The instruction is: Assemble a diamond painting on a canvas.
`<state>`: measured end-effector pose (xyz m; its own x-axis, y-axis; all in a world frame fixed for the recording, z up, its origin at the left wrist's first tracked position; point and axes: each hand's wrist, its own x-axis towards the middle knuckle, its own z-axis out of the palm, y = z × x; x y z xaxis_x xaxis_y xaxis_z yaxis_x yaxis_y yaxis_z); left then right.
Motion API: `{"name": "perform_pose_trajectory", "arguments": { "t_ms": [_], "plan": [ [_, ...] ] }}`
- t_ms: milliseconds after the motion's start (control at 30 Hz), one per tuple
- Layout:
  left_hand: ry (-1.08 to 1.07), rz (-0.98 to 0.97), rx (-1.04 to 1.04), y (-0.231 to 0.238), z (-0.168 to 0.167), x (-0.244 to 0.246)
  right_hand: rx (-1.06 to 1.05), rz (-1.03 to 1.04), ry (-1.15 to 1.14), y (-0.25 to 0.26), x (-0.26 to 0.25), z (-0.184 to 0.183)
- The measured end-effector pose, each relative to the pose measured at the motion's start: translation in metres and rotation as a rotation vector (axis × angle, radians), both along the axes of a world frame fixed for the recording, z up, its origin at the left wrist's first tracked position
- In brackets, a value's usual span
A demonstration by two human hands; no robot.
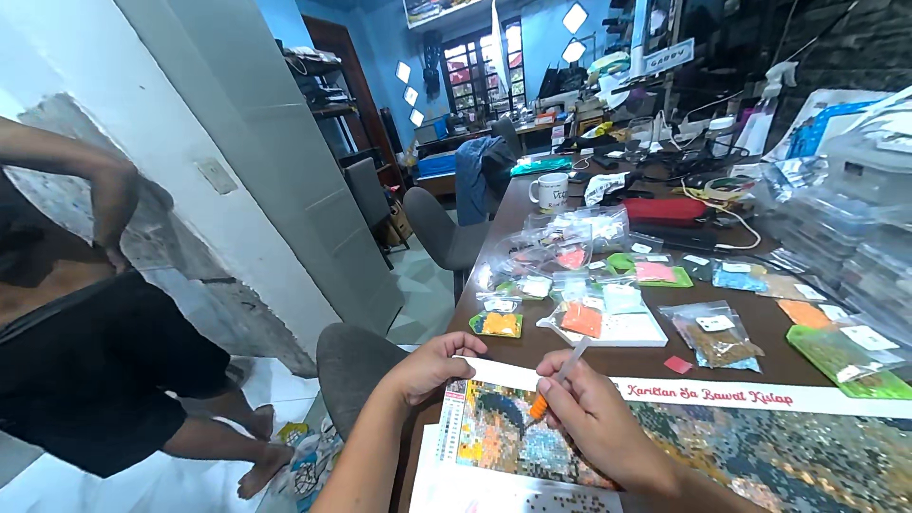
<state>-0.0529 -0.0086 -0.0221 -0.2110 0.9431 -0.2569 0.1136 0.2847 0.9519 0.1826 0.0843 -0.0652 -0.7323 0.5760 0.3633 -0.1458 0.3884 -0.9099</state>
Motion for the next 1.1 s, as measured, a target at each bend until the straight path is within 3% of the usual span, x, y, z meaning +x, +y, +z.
{"name": "perform_pose_trajectory", "arguments": {
  "t_ms": [400,667,833,1100],
  "plan": [
    [0.036,-0.011,-0.029,0.002,-0.002,-0.001,-0.008,0.037,-0.047,0.001,0.0,0.002],
    [0.652,-0.233,-0.133,0.007,0.01,0.011,-0.146,0.077,-0.266,0.002,-0.005,0.034],
    [0.689,-0.334,-0.171,0.007,0.018,0.022,-0.216,0.031,-0.357,0.004,-0.016,0.047],
    [0.632,-0.378,-0.216,0.005,0.019,0.021,-0.156,0.077,-0.486,0.002,-0.029,0.043]
  ]
}}
